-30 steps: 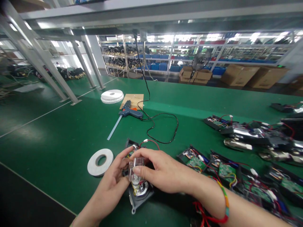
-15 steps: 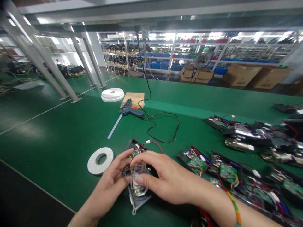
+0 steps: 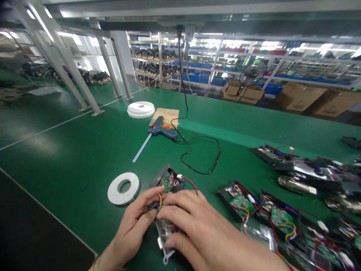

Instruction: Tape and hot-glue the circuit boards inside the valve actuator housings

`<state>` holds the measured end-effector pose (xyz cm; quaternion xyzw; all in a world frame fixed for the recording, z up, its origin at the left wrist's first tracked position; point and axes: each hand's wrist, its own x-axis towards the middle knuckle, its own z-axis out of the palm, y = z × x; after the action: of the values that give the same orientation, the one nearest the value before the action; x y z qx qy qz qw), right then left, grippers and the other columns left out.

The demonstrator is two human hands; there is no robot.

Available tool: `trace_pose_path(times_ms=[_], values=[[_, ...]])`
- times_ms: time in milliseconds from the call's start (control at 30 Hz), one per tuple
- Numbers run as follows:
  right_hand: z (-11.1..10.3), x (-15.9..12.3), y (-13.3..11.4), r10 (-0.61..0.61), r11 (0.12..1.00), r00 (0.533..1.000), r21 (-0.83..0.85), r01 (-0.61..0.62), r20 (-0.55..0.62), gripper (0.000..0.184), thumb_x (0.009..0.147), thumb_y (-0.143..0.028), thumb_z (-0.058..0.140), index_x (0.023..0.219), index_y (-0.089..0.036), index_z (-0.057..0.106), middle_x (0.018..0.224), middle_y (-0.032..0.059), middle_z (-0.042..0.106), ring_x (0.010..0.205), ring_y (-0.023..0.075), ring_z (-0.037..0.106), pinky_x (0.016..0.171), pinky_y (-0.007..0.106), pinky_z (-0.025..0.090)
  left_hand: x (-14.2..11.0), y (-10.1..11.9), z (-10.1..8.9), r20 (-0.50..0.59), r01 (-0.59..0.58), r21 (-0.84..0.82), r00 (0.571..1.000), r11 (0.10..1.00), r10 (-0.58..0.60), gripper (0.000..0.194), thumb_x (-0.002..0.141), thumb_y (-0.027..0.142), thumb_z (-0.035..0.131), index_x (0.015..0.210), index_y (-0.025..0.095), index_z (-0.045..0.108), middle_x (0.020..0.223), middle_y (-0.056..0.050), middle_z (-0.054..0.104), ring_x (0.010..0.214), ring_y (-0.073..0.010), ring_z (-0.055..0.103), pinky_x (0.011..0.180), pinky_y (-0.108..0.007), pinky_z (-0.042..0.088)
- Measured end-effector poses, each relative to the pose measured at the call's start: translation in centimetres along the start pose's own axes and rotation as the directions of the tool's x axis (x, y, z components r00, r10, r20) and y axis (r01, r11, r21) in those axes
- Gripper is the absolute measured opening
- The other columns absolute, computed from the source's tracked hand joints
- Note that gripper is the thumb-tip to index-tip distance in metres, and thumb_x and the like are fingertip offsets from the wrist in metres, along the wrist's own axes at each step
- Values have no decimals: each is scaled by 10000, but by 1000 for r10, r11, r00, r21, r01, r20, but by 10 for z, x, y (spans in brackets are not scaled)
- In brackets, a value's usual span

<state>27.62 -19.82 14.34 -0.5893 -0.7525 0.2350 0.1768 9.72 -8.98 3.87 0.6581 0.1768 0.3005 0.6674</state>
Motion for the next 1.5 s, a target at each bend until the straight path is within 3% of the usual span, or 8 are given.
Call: trace_pose_path(times_ms=[167, 400, 533, 733, 900, 1100, 1333, 1500], values=[[3, -5, 4, -41, 999, 999, -36, 41, -7, 434, 991, -279, 570, 1409, -353, 485, 1435, 57, 540, 1364, 228, 475, 1151, 400, 425, -4, -7, 3, -23, -103, 143, 994, 984, 107, 399, 1026, 250, 432, 1415, 322, 480, 1402, -29, 615, 1247, -169, 601, 1098, -307, 450], [11, -11, 16, -134, 990, 989, -41, 132, -59, 472, 981, -212, 570, 1429, -300, 452, 1472, 75, 518, 1415, 214, 418, 1188, 392, 384, -8, 2, 7, 35, -32, 148, 999, 988, 27, 502, 1065, 287, 323, 1545, 404, 231, 1528, 38, 493, 1409, -115, 448, 1199, -262, 331], [12, -14, 20, -156, 987, 987, -36, 155, -32, 460, 987, -233, 578, 1425, -292, 450, 1491, 86, 505, 1425, 217, 407, 1215, 425, 339, -11, -1, 15, 7, -114, 132, 993, 985, 114, 532, 1064, 275, 308, 1548, 436, 157, 1548, 48, 462, 1405, -113, 451, 1191, -252, 338], [20, -18, 27, -168, 985, 979, 16, 170, -112, 397, 991, -309, 595, 1375, -282, 496, 1436, 79, 563, 1395, 229, 454, 1204, 433, 350, -8, -8, 21, -21, -232, 124, 971, 965, 237, 548, 1062, 314, 269, 1576, 377, 89, 1549, -27, 455, 1408, -182, 453, 1164, -317, 386], [24, -18, 34, -225, 973, 961, -93, 212, -161, 400, 991, -323, 603, 1380, -292, 515, 1434, 71, 572, 1386, 238, 463, 1222, 466, 293, 1, -11, 20, -23, -240, 46, 970, 970, 242, 548, 1054, 396, 261, 1572, 386, 84, 1495, -64, 499, 1324, -236, 537, 1147, -402, 394], [24, -17, 39, -235, 966, 963, -146, 215, -135, 390, 972, -302, 628, 1348, -285, 526, 1454, 41, 553, 1425, 216, 390, 1248, 437, 215, 8, -21, 23, -63, -258, 75, 963, 963, 263, 554, 1051, 435, 273, 1572, 366, 97, 1381, -57, 580, 1274, -225, 560, 1127, -401, 390], [21, -13, 30, -188, 976, 974, -132, 171, -130, 284, 982, -353, 608, 1256, -282, 586, 1406, 65, 580, 1396, 256, 399, 1200, 471, 300, 10, -15, 26, -96, -219, 111, 969, 969, 230, 482, 1067, 363, 244, 1546, 343, 190, 1354, -31, 599, 1263, -171, 558, 1138, -334, 368], [17, -13, 27, -168, 971, 979, -189, 144, -112, 321, 983, -326, 600, 1300, -311, 559, 1437, 16, 562, 1423, 201, 361, 1249, 433, 185, 10, -7, 25, -115, -134, 231, 980, 964, 164, 468, 1070, 317, 276, 1535, 283, 241, 1370, -53, 611, 1249, -151, 583, 1062, -283, 450]])
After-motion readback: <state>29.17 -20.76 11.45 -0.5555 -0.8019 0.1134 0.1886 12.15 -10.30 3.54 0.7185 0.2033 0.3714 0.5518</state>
